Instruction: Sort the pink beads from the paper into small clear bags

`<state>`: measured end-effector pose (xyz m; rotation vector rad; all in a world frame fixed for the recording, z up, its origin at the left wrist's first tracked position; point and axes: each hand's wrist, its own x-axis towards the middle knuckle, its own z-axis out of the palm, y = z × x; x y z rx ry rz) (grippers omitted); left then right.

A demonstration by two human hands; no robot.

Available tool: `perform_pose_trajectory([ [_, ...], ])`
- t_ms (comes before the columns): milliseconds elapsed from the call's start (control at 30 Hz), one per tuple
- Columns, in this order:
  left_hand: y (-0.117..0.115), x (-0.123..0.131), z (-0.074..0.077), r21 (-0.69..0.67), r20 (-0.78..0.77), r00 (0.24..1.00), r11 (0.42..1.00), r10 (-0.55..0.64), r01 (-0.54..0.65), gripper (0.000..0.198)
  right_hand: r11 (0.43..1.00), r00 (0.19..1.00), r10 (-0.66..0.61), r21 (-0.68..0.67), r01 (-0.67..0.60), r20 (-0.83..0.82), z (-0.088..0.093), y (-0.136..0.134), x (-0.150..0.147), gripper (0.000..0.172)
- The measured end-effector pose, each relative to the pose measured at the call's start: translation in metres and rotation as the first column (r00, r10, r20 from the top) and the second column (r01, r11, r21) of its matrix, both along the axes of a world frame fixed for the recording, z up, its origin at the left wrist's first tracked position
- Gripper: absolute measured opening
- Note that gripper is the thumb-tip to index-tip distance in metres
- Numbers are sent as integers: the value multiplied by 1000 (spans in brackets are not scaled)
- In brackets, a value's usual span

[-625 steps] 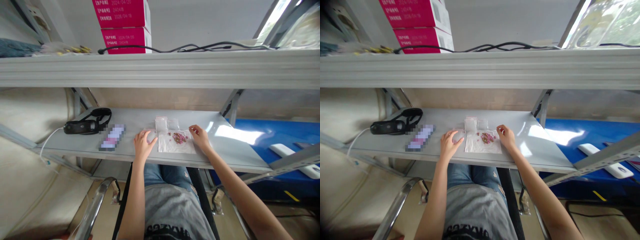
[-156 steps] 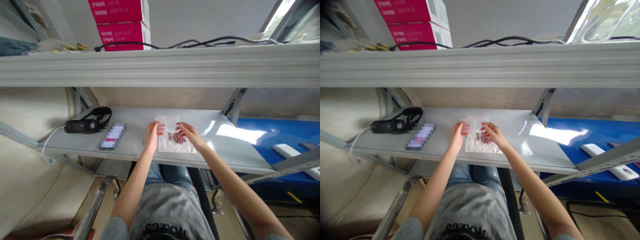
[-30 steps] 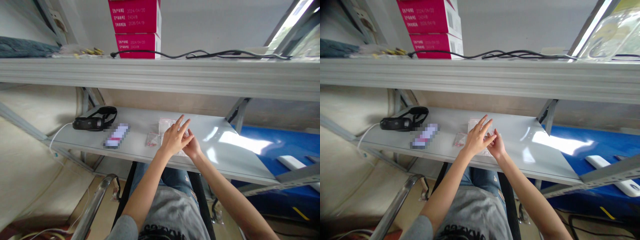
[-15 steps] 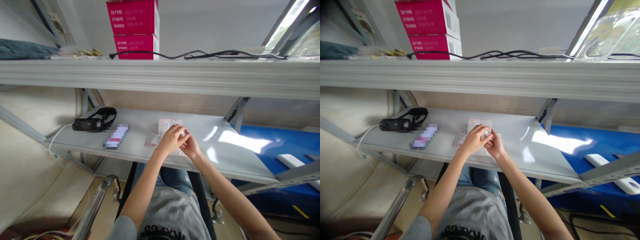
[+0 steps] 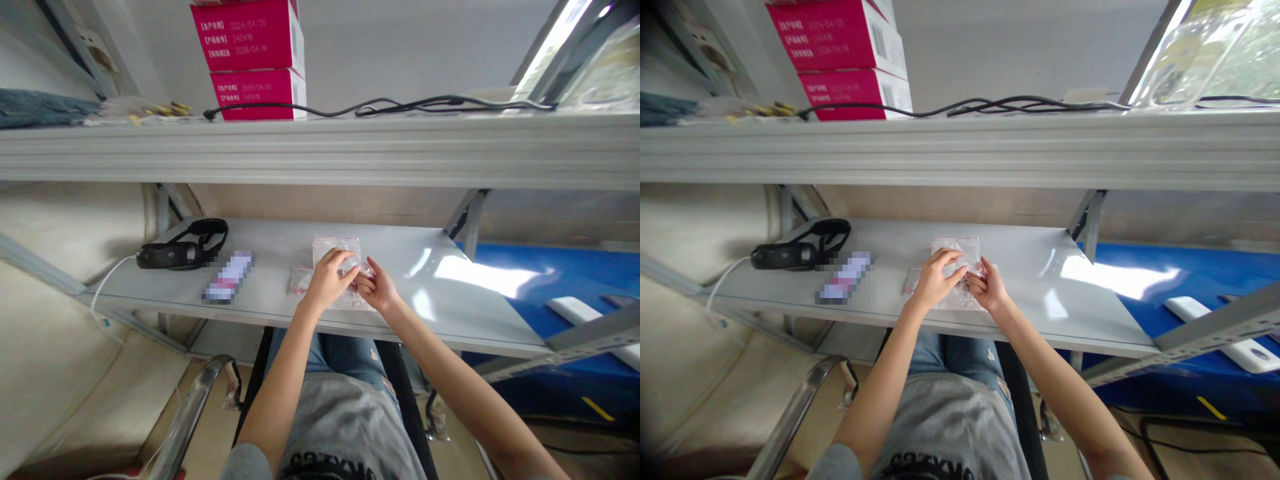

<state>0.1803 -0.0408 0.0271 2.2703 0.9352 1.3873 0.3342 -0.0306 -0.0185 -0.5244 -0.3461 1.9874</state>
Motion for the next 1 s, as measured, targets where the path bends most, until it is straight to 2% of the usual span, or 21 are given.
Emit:
perform_pose_trajectory([
  [167,-1,-6,-2,-4,99,995,1000,26,-25,18,1000,999,17,20,-18,30,-2,3,4,42],
  [267,-6,-12,-4,-3,185,978,995,95,-96,18,995,975,-48,98,27,217,-2,6,3,43],
  [333,-11,-15,-8,10,224,963,987,151,-157,18,973,888,-172,216,84,427,-2,8,2,44],
  [367,-13,-16,-11,16,239,955,983,175,-184,19,946,791,-269,306,109,550,-1,9,1,44],
  [400,-15,-17,-14,19,255,947,978,195,-206,19,905,642,-379,411,109,666,0,11,0,45],
  [433,-17,-17,-18,20,273,938,974,213,-227,20,855,447,-487,515,67,750,1,12,-1,45],
  [500,-19,-18,-27,14,309,918,964,247,-264,21,770,18,-627,622,-143,779,2,14,-2,44],
  [533,-19,-18,-30,10,324,908,959,264,-283,21,753,-158,-650,600,-271,744,3,14,-4,43],
  [567,-19,-18,-33,8,337,899,954,279,-299,21,750,-292,-653,542,-379,699,3,15,-5,41],
  [600,-18,-19,-36,5,344,892,950,292,-313,20,755,-390,-645,469,-459,657,2,15,-6,38],
  [667,-17,-21,-38,1,351,882,942,313,-334,20,771,-518,-619,331,-545,590,0,15,-10,36],
  [767,-15,-22,-40,-4,355,874,935,332,-354,18,771,-591,-609,217,-599,529,-4,15,-15,40],
  [900,-15,-21,-42,-4,352,872,932,341,-363,17,738,-574,-637,193,-647,514,-6,15,-17,39],
  [1000,-16,-20,-43,-4,343,875,932,341,-361,16,734,-577,-647,201,-649,499,-6,14,-16,38],
])
